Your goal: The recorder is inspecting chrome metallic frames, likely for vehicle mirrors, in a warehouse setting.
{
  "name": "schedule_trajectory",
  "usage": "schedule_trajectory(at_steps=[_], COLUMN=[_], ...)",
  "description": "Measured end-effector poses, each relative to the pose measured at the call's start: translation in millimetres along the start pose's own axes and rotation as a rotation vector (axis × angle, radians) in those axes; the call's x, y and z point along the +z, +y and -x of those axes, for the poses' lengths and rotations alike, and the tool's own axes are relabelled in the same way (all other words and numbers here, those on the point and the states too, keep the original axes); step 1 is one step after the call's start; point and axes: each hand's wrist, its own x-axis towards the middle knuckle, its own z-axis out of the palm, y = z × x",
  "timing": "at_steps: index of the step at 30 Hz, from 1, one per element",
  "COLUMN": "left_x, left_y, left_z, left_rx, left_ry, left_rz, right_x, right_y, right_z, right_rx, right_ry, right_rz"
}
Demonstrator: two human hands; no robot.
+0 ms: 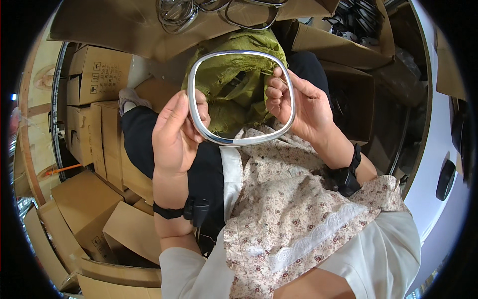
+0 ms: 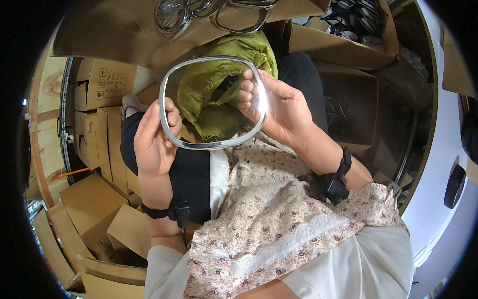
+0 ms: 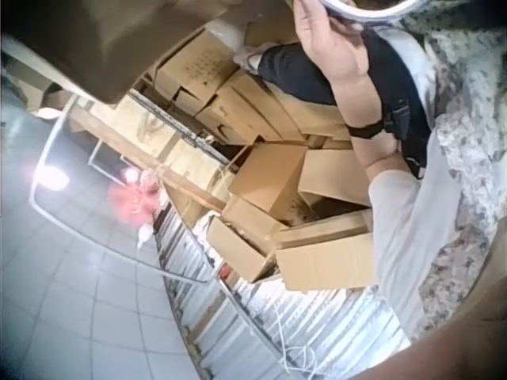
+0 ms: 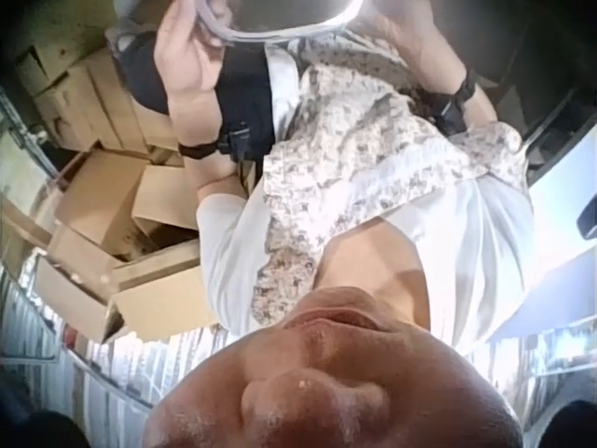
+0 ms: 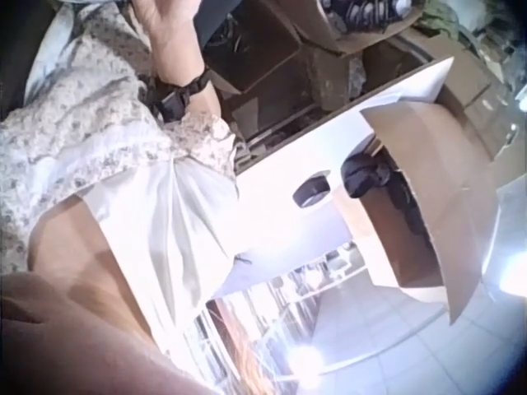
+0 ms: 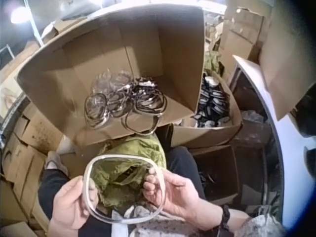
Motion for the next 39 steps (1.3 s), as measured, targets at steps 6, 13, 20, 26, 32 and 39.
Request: schedule_trajectory(at_steps=[6,13,20,26,32,39], left_x=[0,4,11,8,-7,-20], left_y=[1,0,-2,-8,-10,-11], left_z=[-1,0,3,8,7,4], left_rx=[0.003,0.027,0.037,0.152,0.230,0.204], left_ry=[0.033,0.032,0.012,-0.005,0.064,0.160], left_rz=[0.015,-0.041,-0.084,-0.489,-0.629,-0.665], right_x=[-3,-10,-20,-22,-18,-10], right_y=[0,-2,-1,-1,-3,1], right_z=[0,-1,-3,-4,-2,4], right_rx=[0.011,-0.004,0.006,-0.075,-0.177,-0.208], right_ry=[0.019,-0.014,0.079,0.099,0.036,-0.012], right_rz=[0.106,0.192,0.262,0.335,0.380,0.391])
